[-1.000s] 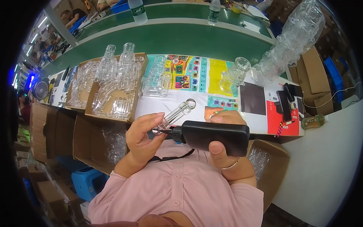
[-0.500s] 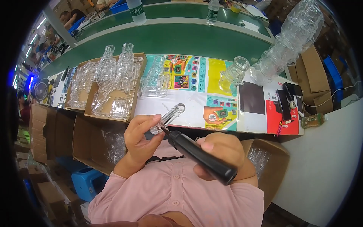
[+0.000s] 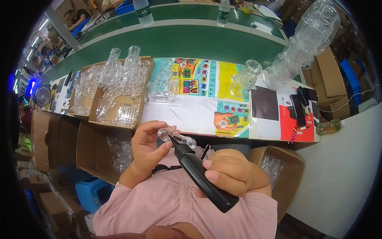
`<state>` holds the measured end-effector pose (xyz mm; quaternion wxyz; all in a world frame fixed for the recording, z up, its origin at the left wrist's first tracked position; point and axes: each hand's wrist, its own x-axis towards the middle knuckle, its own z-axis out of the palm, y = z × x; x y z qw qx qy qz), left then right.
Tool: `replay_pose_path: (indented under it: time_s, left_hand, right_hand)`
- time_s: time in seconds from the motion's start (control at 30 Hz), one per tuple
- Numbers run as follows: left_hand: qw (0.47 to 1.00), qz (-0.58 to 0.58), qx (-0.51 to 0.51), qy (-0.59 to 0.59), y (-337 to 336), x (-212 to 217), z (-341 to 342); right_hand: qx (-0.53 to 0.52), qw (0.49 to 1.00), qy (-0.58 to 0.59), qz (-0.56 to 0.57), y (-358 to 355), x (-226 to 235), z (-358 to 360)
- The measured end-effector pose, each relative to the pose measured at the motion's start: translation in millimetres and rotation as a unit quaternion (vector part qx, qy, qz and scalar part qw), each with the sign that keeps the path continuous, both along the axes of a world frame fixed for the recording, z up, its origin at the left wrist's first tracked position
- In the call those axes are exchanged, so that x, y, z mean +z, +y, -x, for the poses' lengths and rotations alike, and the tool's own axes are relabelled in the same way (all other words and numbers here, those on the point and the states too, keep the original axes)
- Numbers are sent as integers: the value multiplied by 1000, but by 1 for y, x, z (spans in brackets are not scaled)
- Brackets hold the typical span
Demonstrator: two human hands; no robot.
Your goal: Assembling and cleaning small glass water pipes on a factory production line using a handheld air tool.
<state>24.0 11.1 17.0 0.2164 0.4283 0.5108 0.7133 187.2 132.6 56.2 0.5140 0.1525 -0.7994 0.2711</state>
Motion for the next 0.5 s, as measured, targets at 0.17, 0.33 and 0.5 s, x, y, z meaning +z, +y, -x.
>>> replay_pose_path:
  time_s: [0.17,0.33,0.5]
  left_hand:
    - [969,13,-141,-202,-5,0,3]
    - [951,11,-186,-247,-7,-2,8]
    - [950,16,-180,-254,-6,-2,9]
  right_hand:
    - [39,998,55,-4,5,-3,4]
    - [54,994,74,-64,7,-5,8]
    - [43,995,29,-85,1,0,6]
